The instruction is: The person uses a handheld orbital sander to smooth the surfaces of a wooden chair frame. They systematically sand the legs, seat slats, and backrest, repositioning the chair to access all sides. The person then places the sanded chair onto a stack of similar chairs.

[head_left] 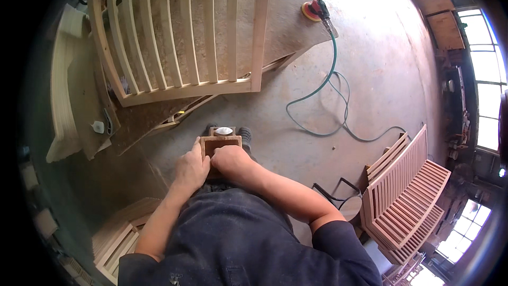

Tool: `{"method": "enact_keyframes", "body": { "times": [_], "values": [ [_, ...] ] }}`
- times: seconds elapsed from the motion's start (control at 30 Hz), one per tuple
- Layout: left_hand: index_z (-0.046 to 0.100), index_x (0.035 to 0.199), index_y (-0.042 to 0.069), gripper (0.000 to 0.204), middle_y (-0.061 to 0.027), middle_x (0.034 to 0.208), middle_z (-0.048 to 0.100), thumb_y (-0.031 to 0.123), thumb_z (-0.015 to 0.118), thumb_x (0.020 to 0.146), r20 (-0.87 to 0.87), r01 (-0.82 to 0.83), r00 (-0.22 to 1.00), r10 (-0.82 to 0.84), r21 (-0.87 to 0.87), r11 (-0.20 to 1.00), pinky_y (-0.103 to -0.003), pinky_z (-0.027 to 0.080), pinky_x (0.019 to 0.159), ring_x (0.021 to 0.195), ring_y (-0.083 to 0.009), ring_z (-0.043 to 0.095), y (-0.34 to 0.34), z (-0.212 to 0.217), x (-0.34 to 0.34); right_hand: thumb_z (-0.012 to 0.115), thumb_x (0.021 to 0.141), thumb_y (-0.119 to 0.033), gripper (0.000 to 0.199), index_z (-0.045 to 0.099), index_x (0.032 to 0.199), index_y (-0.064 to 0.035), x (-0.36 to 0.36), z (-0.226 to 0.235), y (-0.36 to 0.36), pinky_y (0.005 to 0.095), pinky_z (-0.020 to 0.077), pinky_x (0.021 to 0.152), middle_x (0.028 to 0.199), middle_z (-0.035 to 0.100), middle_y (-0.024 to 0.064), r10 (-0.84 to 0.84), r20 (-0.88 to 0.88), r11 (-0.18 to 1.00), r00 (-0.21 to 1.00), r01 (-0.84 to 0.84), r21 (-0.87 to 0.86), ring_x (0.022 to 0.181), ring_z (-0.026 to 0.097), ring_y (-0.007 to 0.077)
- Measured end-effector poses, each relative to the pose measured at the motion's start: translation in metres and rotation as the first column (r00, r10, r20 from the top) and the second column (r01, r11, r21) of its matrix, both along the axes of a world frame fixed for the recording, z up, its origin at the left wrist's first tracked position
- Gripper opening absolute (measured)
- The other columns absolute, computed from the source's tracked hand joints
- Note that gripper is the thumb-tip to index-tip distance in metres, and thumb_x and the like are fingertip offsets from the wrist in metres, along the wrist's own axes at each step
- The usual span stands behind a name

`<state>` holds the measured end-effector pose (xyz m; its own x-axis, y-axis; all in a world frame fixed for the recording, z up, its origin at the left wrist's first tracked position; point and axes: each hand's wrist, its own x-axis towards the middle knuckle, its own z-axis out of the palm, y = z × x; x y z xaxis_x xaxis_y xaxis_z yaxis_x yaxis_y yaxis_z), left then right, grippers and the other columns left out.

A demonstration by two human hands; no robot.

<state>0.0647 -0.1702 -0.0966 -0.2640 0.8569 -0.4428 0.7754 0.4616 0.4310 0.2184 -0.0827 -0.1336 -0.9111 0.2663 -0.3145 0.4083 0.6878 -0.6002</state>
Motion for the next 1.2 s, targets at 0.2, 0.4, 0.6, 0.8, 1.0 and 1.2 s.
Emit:
{"method": "enact_keyframes", "body": {
  "times": [0.2, 0.4, 0.6, 0.8, 1.0, 1.2],
  "values": [
    [0.05, 0.151, -0.006, 0.064, -0.0315, 0.099, 0.073, 0.022, 0.064, 0.095, 0.017, -0.04, 0.999, 0.039, 0.037, 0.999, -0.058, 0.057, 0.084, 0.092, -0.0496, 0.072, -0.003, 0.003, 0.019, 0.068, 0.084, -0.011, 0.01, 0.077, 0.08, -0.0083, 0.018, 0.007, 0.006, 0.0463, 0.0593, 0.075, 0.087, 0.075, 0.0147, 0.006, -0.043, 0.999, 0.999, -0.005, 0.035, 0.084, 0.075, 0.0343],
    [0.051, 0.149, -0.005, 0.062, -0.0329, 0.105, 0.072, 0.02, 0.066, 0.095, 0.049, -0.073, 0.996, 0.07, 0.046, 0.996, -0.058, 0.056, 0.087, 0.098, -0.0501, 0.071, -0.001, 0.011, 0.037, 0.071, 0.083, -0.015, 0.011, 0.08, 0.082, -0.0099, 0.031, 0.018, 0.017, 0.0456, 0.0599, 0.075, 0.089, 0.078, 0.0128, 0.047, 0.0, 0.996, 0.999, -0.046, 0.073, 0.087, 0.077, 0.0322],
    [0.05, 0.149, -0.008, 0.064, -0.032, 0.097, 0.073, 0.02, 0.065, 0.093, 0.065, -0.013, 0.998, 0.005, 0.125, 0.992, -0.057, 0.057, 0.084, 0.091, -0.0491, 0.072, 0.004, 0.004, 0.031, 0.071, 0.084, -0.014, 0.011, 0.08, 0.083, -0.0093, 0.032, 0.007, 0.011, 0.0455, 0.0612, 0.075, 0.089, 0.078, 0.0137, -0.024, -0.003, 0.995, 1.0, 0.024, 0.092, 0.087, 0.077, 0.0318],
    [0.05, 0.149, -0.01, 0.066, -0.0299, 0.087, 0.072, 0.022, 0.061, 0.093, 0.056, 0.134, 0.988, -0.141, 0.118, 0.984, -0.057, 0.057, 0.08, 0.084, -0.0477, 0.073, 0.024, 0.008, 0.011, 0.071, 0.082, -0.013, 0.009, 0.078, 0.079, -0.008, 0.02, 0.018, 0.0, 0.0436, 0.0622, 0.072, 0.085, 0.075, 0.015, -0.258, 0.039, 0.957, 0.965, 0.25, 0.146, 0.081, 0.076, 0.0319],
    [0.05, 0.149, -0.01, 0.067, -0.0277, 0.081, 0.072, 0.022, 0.061, 0.091, 0.042, 0.255, 0.964, -0.263, 0.139, 0.957, -0.057, 0.058, 0.077, 0.078, -0.0467, 0.073, 0.034, -0.001, -0.021, 0.071, 0.081, -0.012, 0.008, 0.077, 0.077, -0.0083, -0.006, 0.032, -0.001, 0.042, 0.0618, 0.07, 0.084, 0.074, 0.0142, -0.272, 0.141, 0.949, 0.952, 0.242, 0.202, 0.08, 0.075, 0.0304],
    [0.052, 0.149, -0.007, 0.066, -0.0288, 0.084, 0.072, 0.023, 0.062, 0.091, 0.126, 0.269, 0.948, -0.292, 0.175, 0.947, -0.057, 0.058, 0.077, 0.08, -0.0478, 0.073, 0.04, -0.018, -0.059, 0.07, 0.083, -0.011, 0.006, 0.076, 0.085, -0.0109, -0.032, 0.036, -0.009, 0.0391, 0.061, 0.073, 0.092, 0.073, 0.0114, -0.382, 0.046, 0.899, 0.923, 0.36, 0.251, 0.086, 0.074, 0.0276]
  ]
}}
